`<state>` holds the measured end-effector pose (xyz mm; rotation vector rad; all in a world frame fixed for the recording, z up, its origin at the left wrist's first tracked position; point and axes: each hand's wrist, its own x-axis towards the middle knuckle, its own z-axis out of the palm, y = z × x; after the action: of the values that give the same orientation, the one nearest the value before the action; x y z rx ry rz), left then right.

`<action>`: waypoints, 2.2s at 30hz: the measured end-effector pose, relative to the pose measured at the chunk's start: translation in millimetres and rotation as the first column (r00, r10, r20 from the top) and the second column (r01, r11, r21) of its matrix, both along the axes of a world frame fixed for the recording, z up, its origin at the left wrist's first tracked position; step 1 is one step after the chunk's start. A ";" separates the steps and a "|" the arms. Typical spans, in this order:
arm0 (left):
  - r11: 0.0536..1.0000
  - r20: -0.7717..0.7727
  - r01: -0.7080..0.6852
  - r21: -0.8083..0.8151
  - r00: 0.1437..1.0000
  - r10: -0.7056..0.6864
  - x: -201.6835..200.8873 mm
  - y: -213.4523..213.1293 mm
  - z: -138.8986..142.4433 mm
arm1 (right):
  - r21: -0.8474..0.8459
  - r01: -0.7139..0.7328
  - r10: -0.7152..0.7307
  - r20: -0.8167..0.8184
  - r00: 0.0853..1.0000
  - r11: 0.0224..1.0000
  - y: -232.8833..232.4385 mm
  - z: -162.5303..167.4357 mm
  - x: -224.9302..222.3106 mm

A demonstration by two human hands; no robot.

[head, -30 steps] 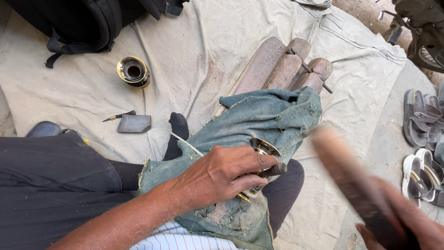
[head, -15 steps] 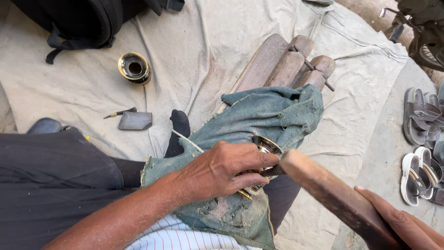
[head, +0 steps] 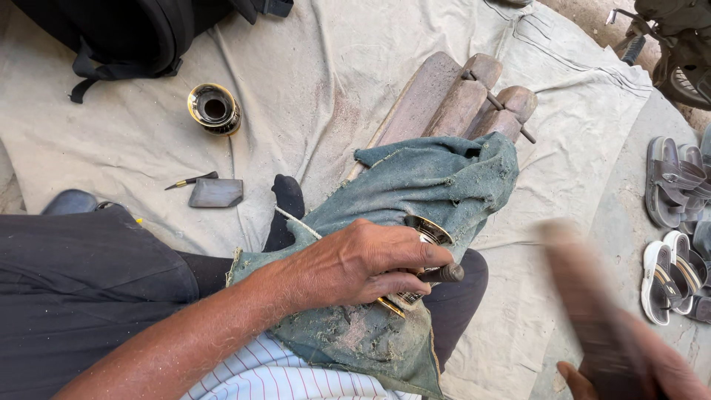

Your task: The person sits on the ground and hammers an engraved brass vase with a wooden mallet, shaping the metal against a cloth-covered wooden form on their lap. They periodically rotate and reposition the vase and briefly handle a second brass vessel beside them.

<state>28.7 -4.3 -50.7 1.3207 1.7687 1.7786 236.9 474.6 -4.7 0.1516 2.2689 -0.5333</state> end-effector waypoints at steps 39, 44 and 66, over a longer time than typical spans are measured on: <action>0.984 -0.085 0.176 0.015 0.981 -0.174 -19.3 -1.0 3.0 | 0.264 0.940 -0.970 0.163 0.178 0.217 -25.0 -28.2 6.6; 0.976 -0.045 0.214 0.027 0.976 -0.213 -20.6 -1.6 3.2 | 0.274 0.937 -0.973 0.129 0.189 0.218 -26.6 -28.6 7.8; 0.972 -0.068 0.233 0.038 0.971 -0.230 -23.4 -4.5 -1.1 | 0.595 0.731 -0.798 -0.234 0.555 0.334 -49.0 -34.5 9.1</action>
<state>5.3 -8.8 -51.8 1.5475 1.5388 1.6744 246.0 425.6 -39.2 1.6651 2.0511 -0.1415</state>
